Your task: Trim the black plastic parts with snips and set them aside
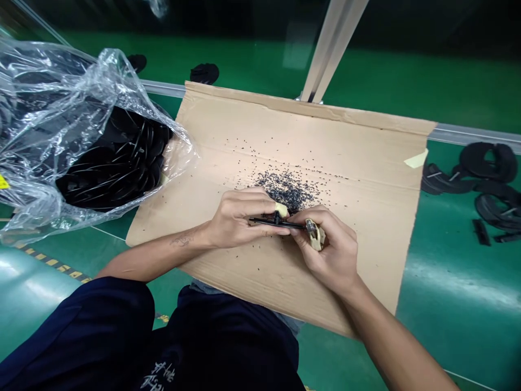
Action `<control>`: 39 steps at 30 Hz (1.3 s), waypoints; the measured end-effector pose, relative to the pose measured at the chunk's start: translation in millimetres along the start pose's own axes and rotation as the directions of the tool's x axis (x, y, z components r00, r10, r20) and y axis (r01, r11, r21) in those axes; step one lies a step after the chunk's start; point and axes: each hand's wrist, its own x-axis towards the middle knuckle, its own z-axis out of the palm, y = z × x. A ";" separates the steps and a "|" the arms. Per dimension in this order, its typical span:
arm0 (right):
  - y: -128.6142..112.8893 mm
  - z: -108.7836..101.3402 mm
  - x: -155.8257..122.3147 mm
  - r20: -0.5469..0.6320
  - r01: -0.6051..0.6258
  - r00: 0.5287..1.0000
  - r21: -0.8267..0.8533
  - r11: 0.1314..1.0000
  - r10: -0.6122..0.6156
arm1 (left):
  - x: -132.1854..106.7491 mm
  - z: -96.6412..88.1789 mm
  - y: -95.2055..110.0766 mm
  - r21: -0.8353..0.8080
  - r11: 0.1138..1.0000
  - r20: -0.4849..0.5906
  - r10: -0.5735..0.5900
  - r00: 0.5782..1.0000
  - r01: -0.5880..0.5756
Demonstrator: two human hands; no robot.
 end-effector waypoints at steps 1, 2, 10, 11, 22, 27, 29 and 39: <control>-0.2 -0.2 0.1 0.006 0.002 1.000 0.005 1.000 -0.002 | -0.2 -0.3 0.1 0.005 1.000 -0.004 0.005 1.000 -0.005; -0.4 -0.4 0.3 0.005 0.005 1.000 0.006 1.000 -0.005 | -0.4 -0.4 -0.2 0.002 1.000 -0.002 0.011 1.000 -0.011; 1.1 -1.4 1.1 0.016 -0.010 1.000 -0.012 1.000 0.010 | -1.0 0.3 -1.0 -0.003 1.000 0.012 0.019 1.000 -0.019; 1.2 -1.1 1.1 0.022 -0.010 1.000 -0.004 1.000 0.010 | -1.1 0.1 -0.3 0.008 1.000 0.004 0.021 1.000 -0.021; -1.3 -4.3 4.0 -0.031 -0.106 0.994 0.054 0.993 0.108 | 0.2 -0.8 -3.1 -0.083 0.994 0.098 -0.066 0.993 0.074; 6.4 -11.8 6.0 -0.020 0.020 1.000 -0.181 0.983 -0.024 | -0.6 -3.7 -3.1 -0.049 0.990 0.004 -0.131 0.991 0.131; 9.5 -12.7 5.2 0.000 0.073 0.997 -0.249 0.966 -0.076 | -0.2 -4.8 -4.4 -0.055 0.992 -0.018 -0.114 0.993 0.113; 10.4 -14.3 2.3 0.078 0.154 0.988 -0.393 0.907 -0.134 | -0.2 -3.1 -9.3 -0.122 0.991 0.018 -0.053 0.998 0.055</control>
